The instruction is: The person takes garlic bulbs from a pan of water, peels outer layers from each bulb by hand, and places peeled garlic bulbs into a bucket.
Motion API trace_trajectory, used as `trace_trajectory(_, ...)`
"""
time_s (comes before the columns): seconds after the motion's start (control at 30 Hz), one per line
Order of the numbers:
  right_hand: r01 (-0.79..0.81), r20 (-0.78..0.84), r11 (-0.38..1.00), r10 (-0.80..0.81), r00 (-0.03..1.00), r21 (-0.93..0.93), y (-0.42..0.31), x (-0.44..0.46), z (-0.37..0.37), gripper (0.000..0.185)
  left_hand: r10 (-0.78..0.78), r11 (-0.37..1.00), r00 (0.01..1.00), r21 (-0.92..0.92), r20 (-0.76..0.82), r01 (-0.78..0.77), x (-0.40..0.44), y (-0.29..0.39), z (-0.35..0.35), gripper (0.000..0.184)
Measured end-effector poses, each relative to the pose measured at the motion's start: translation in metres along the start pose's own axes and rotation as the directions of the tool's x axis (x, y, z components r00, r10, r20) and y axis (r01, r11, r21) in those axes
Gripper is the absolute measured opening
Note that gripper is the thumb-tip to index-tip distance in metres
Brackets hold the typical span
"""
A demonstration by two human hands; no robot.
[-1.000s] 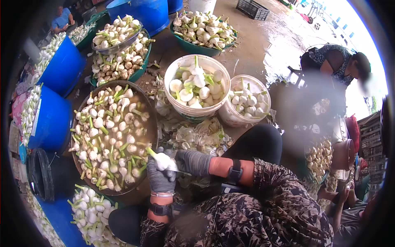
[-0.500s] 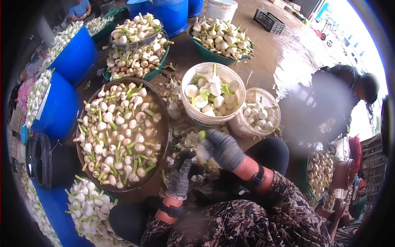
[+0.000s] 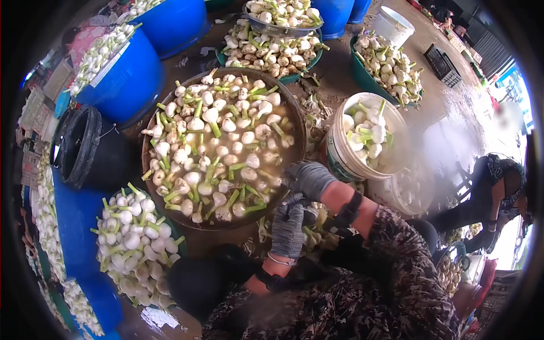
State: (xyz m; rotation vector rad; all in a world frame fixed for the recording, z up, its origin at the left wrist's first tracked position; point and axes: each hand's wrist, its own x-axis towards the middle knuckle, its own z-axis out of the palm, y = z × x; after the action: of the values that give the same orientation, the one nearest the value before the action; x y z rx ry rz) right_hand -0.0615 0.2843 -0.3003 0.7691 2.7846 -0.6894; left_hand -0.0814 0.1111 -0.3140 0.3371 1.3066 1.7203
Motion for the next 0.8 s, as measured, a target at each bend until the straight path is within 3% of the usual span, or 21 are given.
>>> trace_trajectory(0.03, 0.027, 0.057, 0.995, -0.021, 0.998, -0.096, -0.002, 0.029, 0.029, 0.043, 0.11, 0.992, 0.993, 0.073, -0.045, -0.107, 0.003, 0.001, -0.002, 0.022)
trace_trajectory(0.07, 0.041, 0.06, 0.994, -0.035, 0.998, -0.097, -0.001, 0.048, 0.056, 0.043, 0.054, 0.997, 0.997, -0.046, -0.054, -0.057, -0.001, 0.019, 0.001, 0.022)
trace_trajectory(0.13, 0.021, -0.148, 0.988, -0.044, 0.988, -0.151, -0.001, 0.072, 0.098, 0.042, -0.022, 0.995, 0.994, -0.097, -0.107, 0.011, 0.001, 0.026, -0.005, 0.022)
trace_trajectory(0.17, 0.031, -0.143, 0.989, -0.052, 0.988, -0.147, -0.002, 0.079, 0.102, 0.042, -0.11, 0.985, 0.984, -0.15, -0.141, 0.089, 0.001, 0.028, -0.008, 0.023)
trace_trajectory(0.2, -0.049, -0.067, 0.997, 0.044, 0.997, -0.062, 0.0, 0.085, 0.106, 0.043, -0.113, 0.985, 0.982, -0.148, -0.149, 0.091, 0.003, 0.023, -0.013, 0.023)
trace_trajectory(0.23, -0.137, 0.016, 0.99, 0.136, 0.991, 0.015, 0.001, 0.089, 0.11, 0.044, 0.01, 0.995, 0.977, -0.095, -0.214, -0.031, 0.007, 0.013, -0.018, 0.025)
trace_trajectory(0.27, -0.208, -0.018, 0.978, 0.208, 0.978, -0.003, -0.009, 0.082, 0.098, 0.036, 0.134, 0.988, 0.955, -0.035, -0.265, -0.148, 0.009, 0.007, -0.021, 0.029)
trace_trajectory(0.3, -0.213, -0.014, 0.977, 0.213, 0.977, -0.004, -0.004, 0.077, 0.095, 0.036, 0.127, 0.989, 0.956, -0.038, -0.264, -0.142, 0.009, 0.011, -0.021, 0.029)
trace_trajectory(0.37, -0.197, 0.02, 0.838, 0.217, 0.976, 0.509, 0.015, 0.061, 0.089, 0.032, -0.055, 0.995, 0.9, -0.096, -0.432, 0.015, 0.012, 0.017, -0.022, 0.037)
trace_trajectory(0.43, -0.228, 0.105, 0.46, 0.278, 0.955, 0.858, 0.033, 0.044, 0.091, 0.031, -0.125, 0.988, 0.906, -0.132, -0.404, 0.077, 0.015, 0.01, -0.023, 0.043)
trace_trajectory(0.47, -0.066, -0.077, 0.751, 0.155, 0.985, 0.657, 0.026, 0.018, 0.073, 0.034, -0.132, 0.972, 0.956, -0.223, -0.261, 0.073, 0.016, 0.004, -0.023, 0.045)
trace_trajectory(0.5, 0.096, -0.202, 0.931, -0.024, 0.979, 0.351, 0.014, -0.008, 0.051, 0.036, -0.123, 0.947, 0.986, -0.311, -0.114, 0.082, 0.018, -0.003, -0.025, 0.047)
trace_trajectory(0.53, -0.073, -0.118, 0.874, 0.147, 0.982, 0.48, -0.005, -0.027, 0.026, 0.036, -0.245, 0.886, 0.969, -0.4, 0.027, 0.235, 0.022, -0.016, -0.028, 0.043)
trace_trajectory(0.57, -0.341, 0.099, 0.676, 0.37, 0.924, 0.654, -0.032, -0.043, -0.008, 0.041, -0.25, 0.888, 0.967, -0.389, 0.043, 0.246, 0.02, -0.013, -0.023, 0.043)
trace_trajectory(0.67, -0.231, -0.02, 0.753, 0.309, 0.951, 0.616, 0.0, -0.057, 0.024, 0.035, -0.192, 0.913, 0.975, -0.345, 0.111, 0.219, 0.015, -0.004, -0.004, 0.037)
trace_trajectory(0.73, 0.016, -0.405, 0.677, 0.422, 0.811, 0.736, 0.007, -0.079, 0.031, 0.025, -0.131, 0.936, 0.985, -0.312, 0.113, 0.16, 0.01, -0.007, 0.003, 0.038)
trace_trajectory(0.8, 0.077, -0.487, 0.718, 0.384, 0.785, 0.692, 0.002, -0.106, 0.013, 0.02, -0.032, 0.975, 0.995, -0.217, 0.094, 0.052, 0.011, -0.008, 0.008, 0.038)
